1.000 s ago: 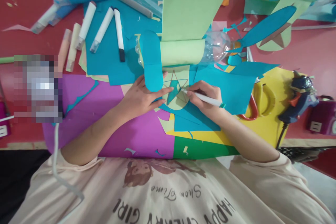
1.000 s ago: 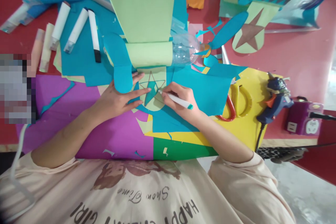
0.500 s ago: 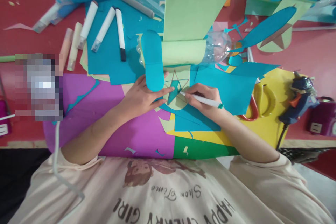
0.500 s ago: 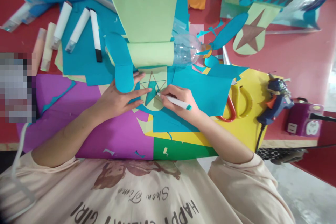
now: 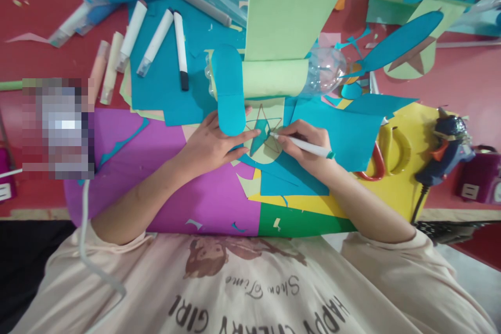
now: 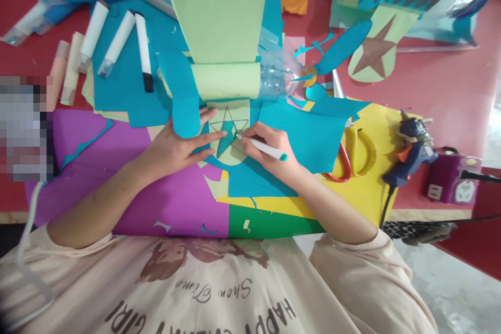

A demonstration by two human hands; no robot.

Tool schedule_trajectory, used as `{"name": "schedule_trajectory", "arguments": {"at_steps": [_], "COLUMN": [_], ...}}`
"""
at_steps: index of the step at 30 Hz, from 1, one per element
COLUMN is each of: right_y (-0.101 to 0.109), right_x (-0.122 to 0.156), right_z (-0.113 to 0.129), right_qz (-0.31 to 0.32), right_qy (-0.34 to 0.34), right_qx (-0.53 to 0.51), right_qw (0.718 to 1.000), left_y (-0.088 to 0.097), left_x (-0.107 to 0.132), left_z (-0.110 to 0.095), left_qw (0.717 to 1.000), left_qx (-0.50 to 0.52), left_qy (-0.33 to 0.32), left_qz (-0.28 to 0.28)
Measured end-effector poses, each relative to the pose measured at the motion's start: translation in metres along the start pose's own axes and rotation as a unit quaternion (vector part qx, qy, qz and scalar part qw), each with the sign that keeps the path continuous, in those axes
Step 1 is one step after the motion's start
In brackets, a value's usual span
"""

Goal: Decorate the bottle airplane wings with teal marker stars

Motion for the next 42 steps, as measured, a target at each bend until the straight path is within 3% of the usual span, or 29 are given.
{"name": "schedule_trajectory", "arguments": {"at_steps": [4, 10, 22, 34, 42], "right_y": [-0.0025, 0.003, -0.0001, 0.0021, 0.0003], "right_x": [0.0002, -0.0004, -0.0032, -0.0032, -0.0042], "right_z": [0.0014, -0.001, -0.002, -0.0078, -0.0015], "right_qz": [0.026, -0.037, 0.007, -0.022, 0.002], "right_qy": [0.024, -0.003, -0.025, -0.058, -0.025], "right_qx": [0.003, -0.002, 0.003, -0.02, 0.001], "right_qw": [0.999, 0.999, 1.0, 0.998, 1.0], "left_y": [0.0, -0.0003, -0.0017, -0.0026, -0.0025], "left_x": [0.0007, 0.0001, -0.0008, -0.0008, 0.0], "left_z": [-0.0003, 0.0, 0.0, 0.0005, 0.0001], "left_qw": [1.0, 1.0, 1.0, 1.0, 1.0], "left_qx": [-0.002, 0.002, -0.003, 0.0, 0.003], "left_qy": [-0.008, -0.007, -0.009, -0.01, -0.009], "left_qz": [-0.013, -0.014, -0.007, -0.008, -0.004]}}
Point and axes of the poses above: each hand's wrist, its own x-axis away from the middle knuckle, its own y-axis out of the back of the hand, z = x × y, the point moved 7 cm from there along -x, towards the middle knuckle, and after that the axes turned 5 degrees about -x, right-handed, at the moved point
